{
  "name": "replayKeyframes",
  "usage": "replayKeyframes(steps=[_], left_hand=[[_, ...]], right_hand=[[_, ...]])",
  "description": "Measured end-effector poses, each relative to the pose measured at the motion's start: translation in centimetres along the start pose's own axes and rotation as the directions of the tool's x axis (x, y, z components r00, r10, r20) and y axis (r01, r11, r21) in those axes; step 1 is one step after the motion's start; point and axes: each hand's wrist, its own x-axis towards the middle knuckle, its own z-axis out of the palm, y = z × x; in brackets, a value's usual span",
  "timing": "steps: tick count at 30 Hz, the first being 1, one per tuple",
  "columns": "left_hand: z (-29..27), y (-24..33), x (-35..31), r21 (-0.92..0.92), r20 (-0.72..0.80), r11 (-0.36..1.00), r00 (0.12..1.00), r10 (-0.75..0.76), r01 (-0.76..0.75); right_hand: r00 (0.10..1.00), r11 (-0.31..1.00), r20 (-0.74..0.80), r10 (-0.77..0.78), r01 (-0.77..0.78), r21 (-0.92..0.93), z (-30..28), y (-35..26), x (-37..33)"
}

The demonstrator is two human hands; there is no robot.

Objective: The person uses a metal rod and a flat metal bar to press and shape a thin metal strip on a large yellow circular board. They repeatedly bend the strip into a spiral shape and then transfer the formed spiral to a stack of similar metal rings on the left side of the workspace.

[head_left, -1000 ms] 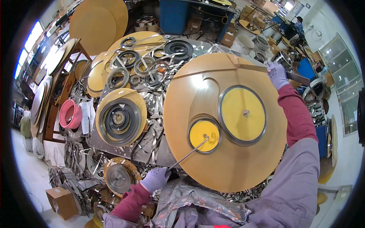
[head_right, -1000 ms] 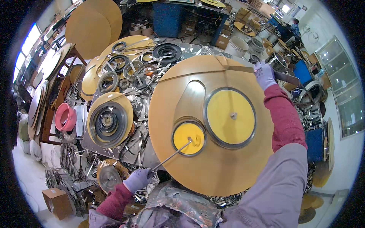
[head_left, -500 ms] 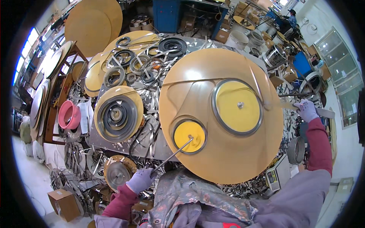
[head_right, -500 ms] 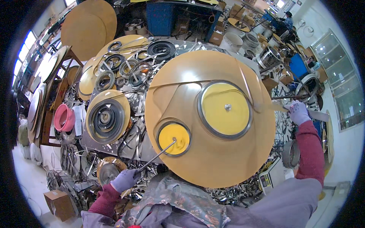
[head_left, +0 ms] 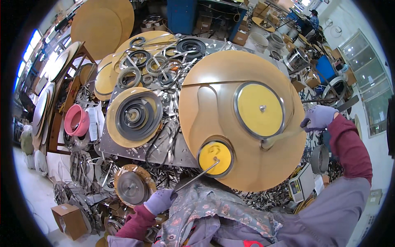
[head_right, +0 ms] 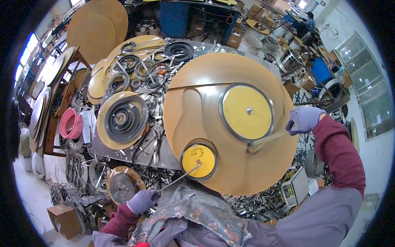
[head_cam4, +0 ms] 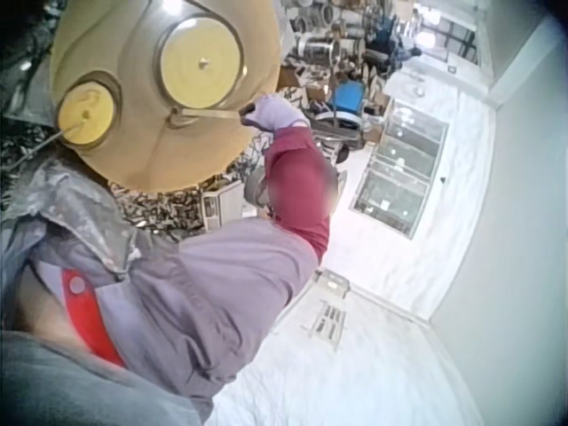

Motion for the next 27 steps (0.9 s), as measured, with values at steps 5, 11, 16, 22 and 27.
replayKeyframes(steps=[5, 11, 16, 22, 27], left_hand=[[0.6, -0.6, 0.1, -0.011, 0.05, 0.999, 0.998, -0.039, 0.04], [0.5, 0.2, 1.3, -0.012, 0.026, 1.0, 1.0, -0.007, 0.007], [-0.8, -0.3, 3.0, -0.048, 0.018, 0.998, 0.999, -0.027, 0.028], [-2.5, -0.8, 4.1, -0.037, -0.042, 0.999, 0.999, -0.024, 0.022], [-2.8, -0.8, 6.3, -0.044, -0.068, 0.999, 0.998, 0.016, -0.019]], right_hand=[[0.966, 0.987, -0.219, -0.138, 0.153, 0.054, -0.5, -3.7, 2.3], [0.831, 0.947, -0.555, 0.035, 0.151, 0.285, 4.7, -2.4, 7.9], [0.531, 0.767, -0.709, 0.465, 0.159, 0.622, 13.0, -4.9, 20.0], [0.631, 0.754, -0.551, 0.546, -0.082, 0.652, 15.3, -8.5, 26.6], [0.674, 0.777, -0.55, 0.494, -0.058, 0.627, 14.9, -7.8, 25.3]])
